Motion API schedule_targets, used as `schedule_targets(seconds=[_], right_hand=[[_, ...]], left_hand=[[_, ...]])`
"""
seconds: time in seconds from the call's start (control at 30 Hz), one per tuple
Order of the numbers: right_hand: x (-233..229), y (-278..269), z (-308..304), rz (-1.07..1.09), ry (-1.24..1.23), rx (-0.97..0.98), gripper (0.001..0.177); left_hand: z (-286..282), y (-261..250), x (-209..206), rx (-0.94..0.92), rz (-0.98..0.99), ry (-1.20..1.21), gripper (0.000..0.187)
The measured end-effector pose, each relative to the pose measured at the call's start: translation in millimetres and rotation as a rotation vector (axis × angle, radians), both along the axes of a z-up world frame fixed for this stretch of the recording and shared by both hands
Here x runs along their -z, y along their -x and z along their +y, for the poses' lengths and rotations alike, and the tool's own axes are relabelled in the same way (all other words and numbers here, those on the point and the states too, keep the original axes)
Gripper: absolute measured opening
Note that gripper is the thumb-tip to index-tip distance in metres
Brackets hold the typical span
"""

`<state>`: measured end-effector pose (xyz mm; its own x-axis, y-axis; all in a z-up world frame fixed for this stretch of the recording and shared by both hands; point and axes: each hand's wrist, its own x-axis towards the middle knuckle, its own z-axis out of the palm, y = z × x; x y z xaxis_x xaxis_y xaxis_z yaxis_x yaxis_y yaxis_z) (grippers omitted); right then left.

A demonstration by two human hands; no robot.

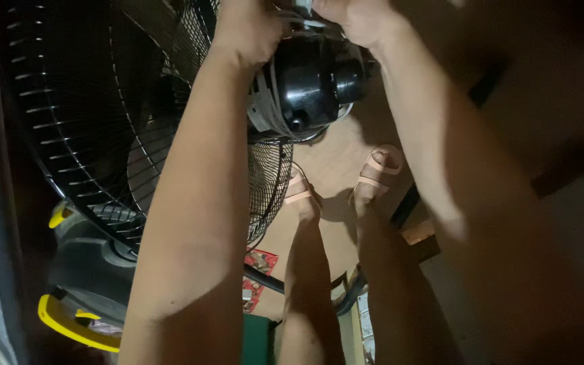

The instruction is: The person wraps the power cord around a standing fan, then picks up a vacuum cleaner hose and attaches a floor nozzle to it. They connect the hose to the vacuum cleaner body and prepare the vacuum for use.

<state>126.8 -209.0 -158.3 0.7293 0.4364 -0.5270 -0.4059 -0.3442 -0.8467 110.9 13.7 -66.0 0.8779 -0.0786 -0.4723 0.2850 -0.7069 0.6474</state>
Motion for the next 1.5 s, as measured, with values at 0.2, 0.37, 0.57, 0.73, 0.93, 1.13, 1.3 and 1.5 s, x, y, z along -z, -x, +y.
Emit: schedule_targets(seconds=[0.2, 0.37, 0.57, 0.73, 0.93, 1.13, 1.3, 1.5], right_hand=[[-20, -4, 14, -0.060, 0.107, 0.020, 0.027], [-35, -18, 30, 0.113, 0.212, -0.104, 0.032], [-50, -13, 18, 0.047, -0.243, -0.031, 0.036], [-80, -9, 11, 0.339, -0.041, 0.020, 0.036], [-137, -13, 4, 0.340, -0.140, -0.040, 0.028], [-117, -10, 1, -0.152, -0.016, -0.274, 0.020], [-76, 6, -8, -0.372, 0.019, -0.236, 0.014], [-85, 6, -15, 0.055, -0.025, -0.086, 0.015]], left_hand=[[6, 8, -4, -0.183, -0.200, 0.317, 0.017], [3, 9, -12, -0.243, -0.232, 0.142, 0.021], [-9, 9, -9, -0.197, -0.288, 0.061, 0.016], [-17, 9, -13, -0.350, -0.091, 0.294, 0.014], [-15, 7, -21, -0.412, 0.008, 0.430, 0.016], [-14, 5, -8, -0.432, 0.087, 0.406, 0.013], [-16, 9, 2, -0.286, -0.110, 0.458, 0.008], [-16, 6, -13, -0.463, 0.264, 0.351, 0.010]])
